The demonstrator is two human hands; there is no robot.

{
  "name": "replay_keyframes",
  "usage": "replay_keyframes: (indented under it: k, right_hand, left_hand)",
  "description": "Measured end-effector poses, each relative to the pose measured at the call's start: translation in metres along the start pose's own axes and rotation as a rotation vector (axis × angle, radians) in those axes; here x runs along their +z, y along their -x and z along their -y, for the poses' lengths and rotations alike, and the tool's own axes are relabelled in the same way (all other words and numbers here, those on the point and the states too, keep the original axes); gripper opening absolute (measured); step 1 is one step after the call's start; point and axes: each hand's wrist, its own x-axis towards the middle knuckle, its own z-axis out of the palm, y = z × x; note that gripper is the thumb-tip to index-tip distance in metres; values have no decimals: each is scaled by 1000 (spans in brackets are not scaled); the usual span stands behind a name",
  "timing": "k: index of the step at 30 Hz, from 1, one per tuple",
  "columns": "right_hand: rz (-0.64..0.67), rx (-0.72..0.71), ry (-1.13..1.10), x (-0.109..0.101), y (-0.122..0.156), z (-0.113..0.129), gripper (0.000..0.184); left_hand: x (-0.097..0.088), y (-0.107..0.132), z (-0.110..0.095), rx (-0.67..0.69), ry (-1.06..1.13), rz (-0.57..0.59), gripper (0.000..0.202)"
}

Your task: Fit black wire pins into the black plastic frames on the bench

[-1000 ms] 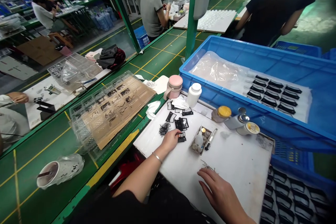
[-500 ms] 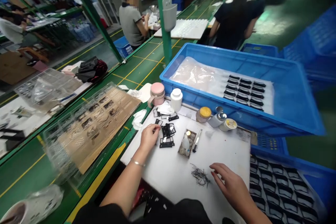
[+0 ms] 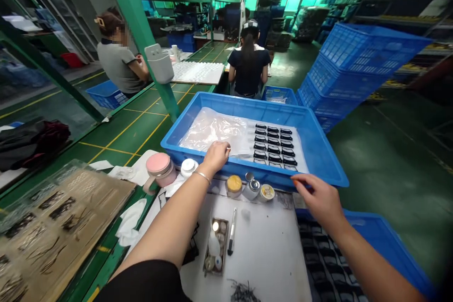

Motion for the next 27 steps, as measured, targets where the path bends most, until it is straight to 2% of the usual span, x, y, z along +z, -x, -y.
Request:
replay_keyframes:
  k: [2, 4, 7, 11, 15, 18, 22, 27]
  right_hand:
    - [28, 49, 68, 0, -43, -10, 28]
    - [117, 71, 146, 11, -86, -20, 27]
    - [338, 27, 257, 43, -141, -34, 23]
    - [597, -99, 408, 94, -187, -45, 27]
    - [771, -259, 504, 129, -209, -52, 29]
    - [820, -330, 564, 143, -217, -55, 31]
    - [801, -356, 625, 147, -220, -55, 35]
    - [817, -401, 622, 136, -211, -48, 36]
  left_hand:
    - [11, -7, 0, -58, -62, 17, 20]
    - [16, -7, 1, -96, -114, 29, 24]
    - [18, -6, 1, -108, -177, 65, 26]
    - [17, -8, 1, -104, -240, 105, 23]
    - [19, -9, 2, -94, -274, 133, 20]
    - [20, -9, 2, -94, -290, 150, 18]
    - [19, -9, 0, -104, -304, 161, 17]
    - [18, -9, -2, -130, -327, 180, 18]
